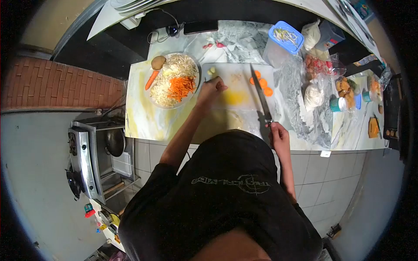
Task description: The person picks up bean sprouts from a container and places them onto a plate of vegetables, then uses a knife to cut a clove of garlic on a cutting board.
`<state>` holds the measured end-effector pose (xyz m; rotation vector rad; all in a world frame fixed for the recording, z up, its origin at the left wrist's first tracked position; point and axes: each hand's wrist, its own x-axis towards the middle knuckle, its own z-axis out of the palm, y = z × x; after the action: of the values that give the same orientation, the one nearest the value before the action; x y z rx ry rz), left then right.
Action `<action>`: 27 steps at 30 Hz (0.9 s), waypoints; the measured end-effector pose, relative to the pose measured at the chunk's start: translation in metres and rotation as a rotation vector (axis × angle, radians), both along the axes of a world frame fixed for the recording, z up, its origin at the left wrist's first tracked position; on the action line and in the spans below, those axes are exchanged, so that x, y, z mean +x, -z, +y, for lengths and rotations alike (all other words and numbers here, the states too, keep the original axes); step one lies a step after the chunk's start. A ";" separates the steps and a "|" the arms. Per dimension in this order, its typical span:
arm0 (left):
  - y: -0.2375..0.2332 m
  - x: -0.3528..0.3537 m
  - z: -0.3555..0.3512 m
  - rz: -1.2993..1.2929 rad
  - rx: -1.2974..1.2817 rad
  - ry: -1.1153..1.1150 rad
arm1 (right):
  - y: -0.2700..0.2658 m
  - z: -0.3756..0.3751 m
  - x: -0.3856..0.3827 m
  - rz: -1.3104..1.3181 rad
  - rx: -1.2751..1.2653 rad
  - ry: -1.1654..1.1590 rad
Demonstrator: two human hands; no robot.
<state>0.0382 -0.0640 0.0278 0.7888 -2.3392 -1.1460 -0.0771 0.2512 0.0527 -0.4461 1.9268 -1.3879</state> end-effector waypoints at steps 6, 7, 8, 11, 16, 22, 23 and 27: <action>0.023 -0.010 0.019 0.058 -0.209 0.065 | -0.001 -0.001 0.013 0.125 0.055 -0.087; 0.021 -0.005 0.022 0.090 -0.205 0.031 | 0.004 0.001 0.013 0.127 0.058 -0.087; 0.018 -0.002 0.023 0.120 -0.201 -0.003 | 0.008 0.001 0.014 0.103 0.060 -0.092; 0.040 0.012 0.017 0.146 -0.226 -0.074 | 0.011 -0.002 0.016 0.107 0.076 -0.109; 0.040 0.024 0.024 0.111 -0.287 -0.075 | 0.005 -0.011 0.017 0.213 0.129 -0.139; 0.048 0.016 0.026 0.077 -0.301 -0.094 | -0.027 -0.024 0.018 0.384 0.313 -0.235; 0.052 0.015 0.025 0.081 -0.299 -0.095 | -0.035 -0.028 0.020 0.359 0.330 -0.235; 0.052 0.015 0.026 0.104 -0.299 -0.086 | -0.022 -0.028 0.021 0.488 0.280 -0.241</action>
<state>0.0536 -0.0380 -0.0243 0.6966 -2.2930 -0.7582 -0.0556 0.2231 0.0749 -0.9081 2.3176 -0.8882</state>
